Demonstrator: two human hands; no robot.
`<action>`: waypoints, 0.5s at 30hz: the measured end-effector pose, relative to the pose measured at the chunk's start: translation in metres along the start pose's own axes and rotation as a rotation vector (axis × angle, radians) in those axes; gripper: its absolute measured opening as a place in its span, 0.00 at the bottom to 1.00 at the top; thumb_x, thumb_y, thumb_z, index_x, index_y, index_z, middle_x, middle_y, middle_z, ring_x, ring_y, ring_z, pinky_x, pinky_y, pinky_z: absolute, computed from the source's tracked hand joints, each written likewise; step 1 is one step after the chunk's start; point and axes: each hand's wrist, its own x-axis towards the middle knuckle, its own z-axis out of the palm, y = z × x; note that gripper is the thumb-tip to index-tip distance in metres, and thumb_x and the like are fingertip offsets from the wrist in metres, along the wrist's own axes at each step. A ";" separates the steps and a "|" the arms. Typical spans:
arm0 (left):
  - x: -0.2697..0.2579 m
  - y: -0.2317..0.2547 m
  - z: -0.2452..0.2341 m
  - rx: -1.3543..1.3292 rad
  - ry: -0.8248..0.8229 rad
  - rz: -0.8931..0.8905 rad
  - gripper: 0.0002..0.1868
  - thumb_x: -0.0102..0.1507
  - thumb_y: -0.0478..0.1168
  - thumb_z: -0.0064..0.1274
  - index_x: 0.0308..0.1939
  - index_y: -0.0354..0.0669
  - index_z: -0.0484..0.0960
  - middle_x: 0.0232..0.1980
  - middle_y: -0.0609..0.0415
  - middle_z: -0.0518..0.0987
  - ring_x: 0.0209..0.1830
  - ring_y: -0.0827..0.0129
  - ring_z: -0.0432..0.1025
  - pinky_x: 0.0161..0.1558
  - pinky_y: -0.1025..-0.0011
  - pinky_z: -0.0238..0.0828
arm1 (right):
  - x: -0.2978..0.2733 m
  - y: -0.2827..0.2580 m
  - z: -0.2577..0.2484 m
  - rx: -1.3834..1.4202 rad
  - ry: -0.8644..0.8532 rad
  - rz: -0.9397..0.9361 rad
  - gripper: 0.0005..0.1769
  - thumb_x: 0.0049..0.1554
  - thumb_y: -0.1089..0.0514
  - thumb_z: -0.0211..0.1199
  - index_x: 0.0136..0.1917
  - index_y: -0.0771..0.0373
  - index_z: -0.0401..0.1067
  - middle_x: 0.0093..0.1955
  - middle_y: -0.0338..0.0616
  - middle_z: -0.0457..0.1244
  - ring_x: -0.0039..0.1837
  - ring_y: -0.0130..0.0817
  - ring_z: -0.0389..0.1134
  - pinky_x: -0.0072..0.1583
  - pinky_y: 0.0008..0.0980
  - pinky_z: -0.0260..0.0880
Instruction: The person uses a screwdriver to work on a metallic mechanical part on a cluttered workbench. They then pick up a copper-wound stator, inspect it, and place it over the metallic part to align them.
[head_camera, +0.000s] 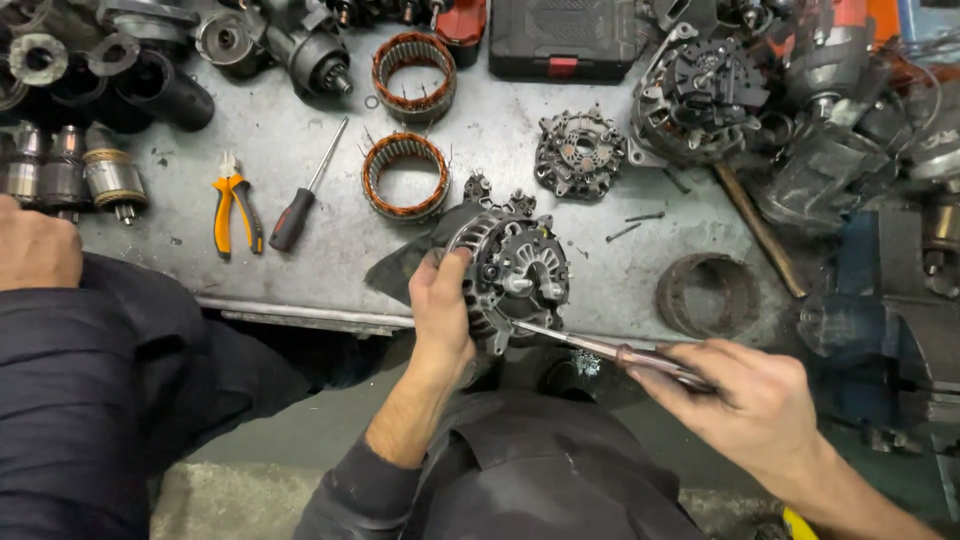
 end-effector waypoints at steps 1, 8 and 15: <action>0.000 -0.004 0.001 -0.002 -0.003 0.003 0.14 0.64 0.38 0.51 0.49 0.31 0.79 0.44 0.51 0.82 0.41 0.70 0.75 0.46 0.70 0.75 | -0.003 0.000 0.002 -0.003 0.003 -0.002 0.14 0.42 0.57 0.80 0.35 0.67 0.79 0.31 0.46 0.69 0.28 0.34 0.68 0.30 0.32 0.66; 0.005 0.008 -0.010 -0.191 0.141 -0.140 0.18 0.63 0.44 0.47 0.48 0.33 0.79 0.45 0.47 0.83 0.43 0.62 0.78 0.48 0.62 0.78 | -0.062 0.050 0.052 0.499 0.076 0.555 0.13 0.46 0.60 0.76 0.44 0.67 0.81 0.39 0.42 0.73 0.37 0.26 0.73 0.42 0.24 0.72; 0.005 0.006 -0.015 -0.360 0.059 -0.314 0.26 0.63 0.51 0.42 0.53 0.34 0.79 0.52 0.43 0.84 0.51 0.55 0.78 0.56 0.55 0.76 | -0.143 0.086 0.070 0.973 0.177 0.224 0.05 0.55 0.64 0.73 0.46 0.64 0.80 0.43 0.51 0.71 0.39 0.34 0.75 0.40 0.28 0.77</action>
